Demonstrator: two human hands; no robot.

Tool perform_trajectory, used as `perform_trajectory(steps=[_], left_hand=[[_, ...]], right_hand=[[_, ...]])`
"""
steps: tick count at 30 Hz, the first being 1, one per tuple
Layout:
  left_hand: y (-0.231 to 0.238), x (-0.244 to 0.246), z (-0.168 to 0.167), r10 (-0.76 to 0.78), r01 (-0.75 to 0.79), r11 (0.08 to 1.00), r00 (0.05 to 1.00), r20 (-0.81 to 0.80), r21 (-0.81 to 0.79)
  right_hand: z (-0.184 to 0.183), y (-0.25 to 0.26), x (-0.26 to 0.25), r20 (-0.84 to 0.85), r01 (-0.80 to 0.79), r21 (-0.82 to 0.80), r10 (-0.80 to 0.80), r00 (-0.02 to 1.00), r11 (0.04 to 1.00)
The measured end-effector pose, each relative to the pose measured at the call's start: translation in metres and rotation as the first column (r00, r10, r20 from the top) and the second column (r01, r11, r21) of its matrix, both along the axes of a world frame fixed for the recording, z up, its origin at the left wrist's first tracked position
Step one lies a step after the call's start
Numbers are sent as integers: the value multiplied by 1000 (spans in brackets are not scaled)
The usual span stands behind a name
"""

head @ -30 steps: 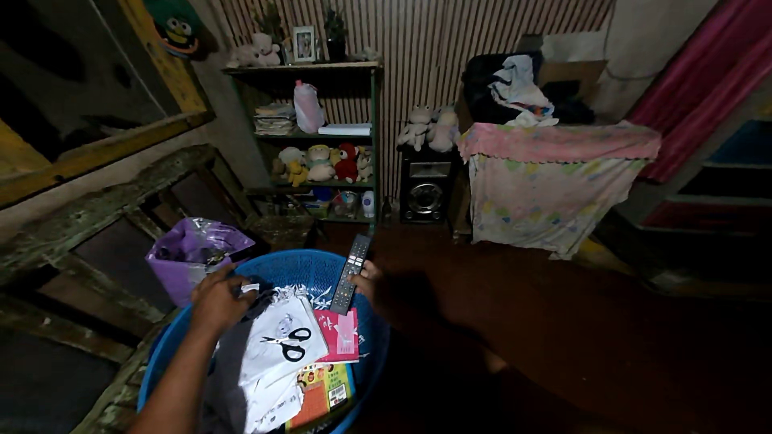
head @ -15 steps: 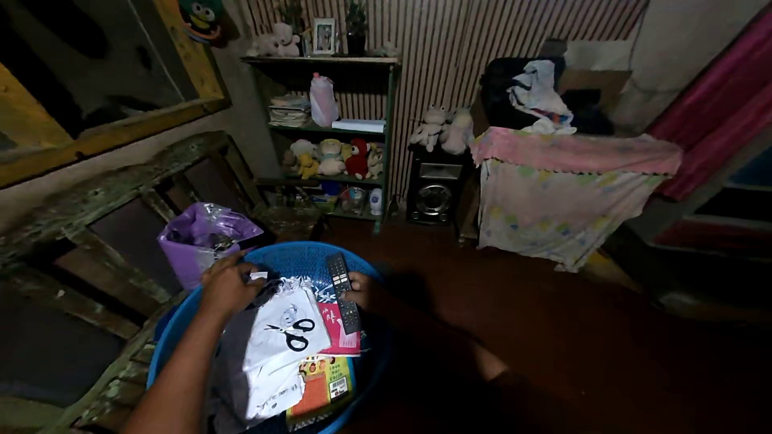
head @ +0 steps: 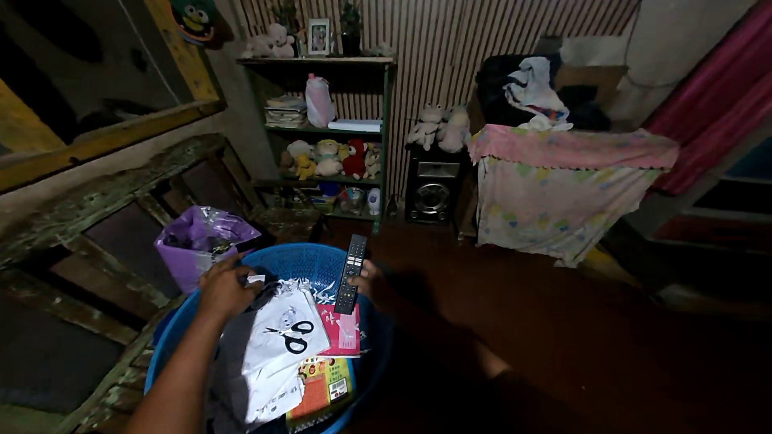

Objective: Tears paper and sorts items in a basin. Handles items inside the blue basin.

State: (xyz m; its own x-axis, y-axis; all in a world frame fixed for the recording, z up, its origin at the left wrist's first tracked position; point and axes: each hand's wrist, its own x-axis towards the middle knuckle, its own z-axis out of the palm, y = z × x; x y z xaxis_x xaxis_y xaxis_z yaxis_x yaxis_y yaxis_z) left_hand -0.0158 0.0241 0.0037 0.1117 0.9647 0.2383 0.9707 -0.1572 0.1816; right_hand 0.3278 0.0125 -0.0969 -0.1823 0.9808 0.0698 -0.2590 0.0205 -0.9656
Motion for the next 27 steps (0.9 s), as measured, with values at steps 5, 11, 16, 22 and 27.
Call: perform_trajectory(steps=[5,11,16,22,27], left_hand=[[-2,2,2,-10,9,1000,1000,16,8],[-2,3,4,3,-3,1000,1000,7,-14],[-1,0,0,9,-9,1000,1000,2,-13],[-2,2,2,-3,3,1000,1000,16,-9],[-2,1,1,-3,3,1000,1000,20,-2]], right_hand=[[8,-5,-1,-27,42,-38,-43,999,998],[8,-5,0,-40,36,-25,-37,999,999],[5,-4,2,-59,16,-12,-17,998,1000],[6,-4,2,-77,34,-33,-37,996,999],[6,-3,2,-88,36,-32,-38,995,999]])
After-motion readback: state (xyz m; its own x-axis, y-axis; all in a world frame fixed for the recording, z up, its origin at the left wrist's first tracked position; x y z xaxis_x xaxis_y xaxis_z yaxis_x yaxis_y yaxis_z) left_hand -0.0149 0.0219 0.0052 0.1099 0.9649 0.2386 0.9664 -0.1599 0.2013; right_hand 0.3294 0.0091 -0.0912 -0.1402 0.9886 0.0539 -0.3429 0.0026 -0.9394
